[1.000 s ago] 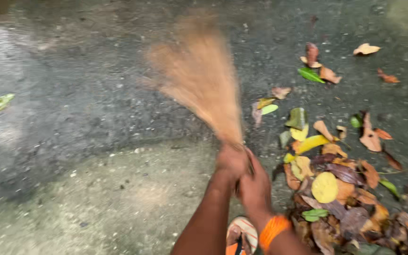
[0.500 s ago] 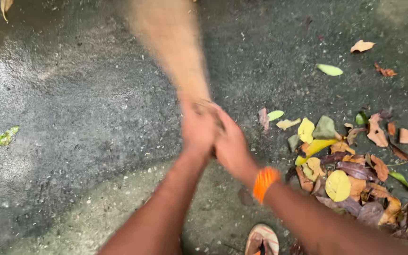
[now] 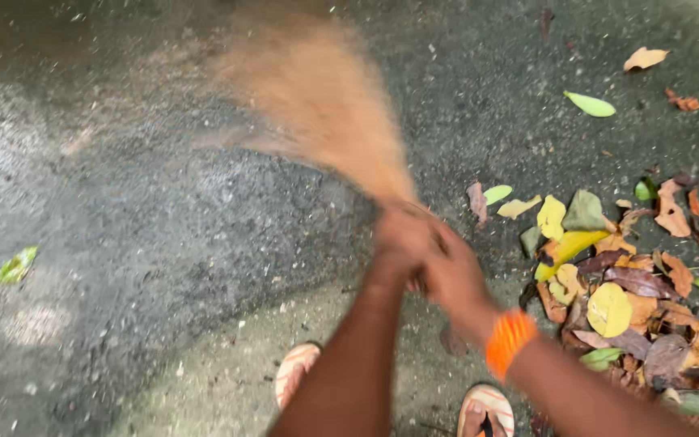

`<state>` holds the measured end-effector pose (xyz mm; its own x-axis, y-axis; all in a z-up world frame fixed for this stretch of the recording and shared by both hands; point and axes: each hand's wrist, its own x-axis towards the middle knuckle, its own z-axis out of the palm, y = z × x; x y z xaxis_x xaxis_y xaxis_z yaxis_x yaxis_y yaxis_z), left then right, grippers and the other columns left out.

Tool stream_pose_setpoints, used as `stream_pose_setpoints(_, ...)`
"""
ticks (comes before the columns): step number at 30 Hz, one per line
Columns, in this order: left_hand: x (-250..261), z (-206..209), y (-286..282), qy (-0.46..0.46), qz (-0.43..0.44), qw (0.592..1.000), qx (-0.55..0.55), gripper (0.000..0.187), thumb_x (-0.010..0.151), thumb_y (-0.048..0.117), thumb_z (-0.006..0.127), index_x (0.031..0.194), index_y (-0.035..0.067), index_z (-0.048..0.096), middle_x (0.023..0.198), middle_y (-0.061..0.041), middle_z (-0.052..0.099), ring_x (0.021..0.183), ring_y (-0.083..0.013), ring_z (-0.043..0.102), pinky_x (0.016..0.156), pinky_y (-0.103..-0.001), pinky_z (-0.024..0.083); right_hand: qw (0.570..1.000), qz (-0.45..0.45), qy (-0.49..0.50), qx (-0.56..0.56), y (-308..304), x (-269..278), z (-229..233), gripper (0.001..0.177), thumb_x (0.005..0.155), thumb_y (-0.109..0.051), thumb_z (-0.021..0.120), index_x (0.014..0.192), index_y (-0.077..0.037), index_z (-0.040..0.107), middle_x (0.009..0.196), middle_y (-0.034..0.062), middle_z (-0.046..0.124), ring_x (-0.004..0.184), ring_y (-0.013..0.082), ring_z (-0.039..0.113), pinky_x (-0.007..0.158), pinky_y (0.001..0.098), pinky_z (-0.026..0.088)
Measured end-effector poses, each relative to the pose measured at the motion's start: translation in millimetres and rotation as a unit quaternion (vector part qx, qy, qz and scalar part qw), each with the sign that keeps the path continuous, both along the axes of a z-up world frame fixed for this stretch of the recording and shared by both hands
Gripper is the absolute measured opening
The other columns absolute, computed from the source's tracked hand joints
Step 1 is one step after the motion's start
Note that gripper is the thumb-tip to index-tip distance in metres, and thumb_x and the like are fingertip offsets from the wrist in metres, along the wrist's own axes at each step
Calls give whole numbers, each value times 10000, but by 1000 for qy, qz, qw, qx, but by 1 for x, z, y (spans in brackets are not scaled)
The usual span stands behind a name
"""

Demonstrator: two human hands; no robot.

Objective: The person sweeps dry leaves across a concrete surface using a broom made of sticks, gathering them into a pile.

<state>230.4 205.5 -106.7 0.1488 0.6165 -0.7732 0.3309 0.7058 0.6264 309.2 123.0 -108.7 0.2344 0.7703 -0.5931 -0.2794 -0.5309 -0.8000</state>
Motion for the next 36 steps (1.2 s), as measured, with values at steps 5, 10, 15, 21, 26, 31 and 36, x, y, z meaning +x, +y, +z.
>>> stream_pose_setpoints(5, 33, 38, 5, -79, -294, 951, 56, 887, 865, 218, 627, 1591, 254, 119, 1391, -225, 578, 1235, -346, 610, 1034, -416, 483, 962, -238, 134, 24, -34, -12, -6, 412, 1035, -415, 618, 1269, -78, 656, 944, 140, 594, 786, 239, 536, 654, 389, 412)
stream_pose_setpoints(10, -26, 70, 9, -118, -225, 965, 66, 976, 820, 243, 665, 1631, 384, 140, 1429, -214, 572, 1297, -344, 582, 1077, -399, 447, 923, -258, 222, 179, -15, -63, 18, 393, 947, -304, 603, 1314, -176, 551, 1199, 25, 652, 1127, 196, 605, 971, 370, 497)
stream_pose_setpoints(15, -160, 46, 24, 75, 89, 931, 347, 894, 963, 192, 654, 1613, -3, 73, 1711, -251, 78, 1587, -372, 90, 1238, -405, 160, 953, 116, -247, 132, 55, -159, 53, 576, 891, -68, 636, 1451, -102, 506, 1301, 88, 693, 1201, 179, 643, 1003, 343, 500)
stream_pose_setpoints(21, -291, 27, 15, 112, 521, 836, 131, 872, 933, 207, 585, 1619, 92, 58, 1582, -155, 373, 1327, -281, 530, 1069, -384, 440, 851, 511, -114, 24, 129, -271, 89, 508, 887, -285, 665, 1392, -284, 611, 1131, 103, 777, 1037, 226, 752, 902, 340, 547)
stream_pose_setpoints(26, -290, -47, 6, -56, 643, 763, 35, 508, 926, 130, 514, 1415, 80, 385, 1272, -153, 559, 1088, -255, 608, 855, -386, 553, 778, 580, -223, 93, 141, -273, 49, 423, 889, -308, 776, 1304, -283, 697, 1199, 32, 741, 1055, 195, 684, 868, 330, 506)
stream_pose_setpoints(31, -228, -20, 48, -146, 130, 981, -16, 484, 913, 168, 563, 1378, 71, 475, 1130, -174, 714, 991, -322, 715, 834, -429, 583, 986, 132, -65, -82, 83, -234, 26, 586, 843, -90, 661, 1410, -212, 578, 985, -13, 765, 696, 121, 612, 557, 309, 484)
stream_pose_setpoints(36, -212, 83, 99, -49, -132, 987, 78, 887, 811, 242, 743, 1590, 284, 321, 1403, -143, 609, 1275, -276, 590, 1057, -367, 447, 971, -206, -22, 119, 91, -249, 46, 415, 999, -215, 586, 1376, -89, 464, 1213, 47, 619, 1035, 126, 630, 842, 286, 544)
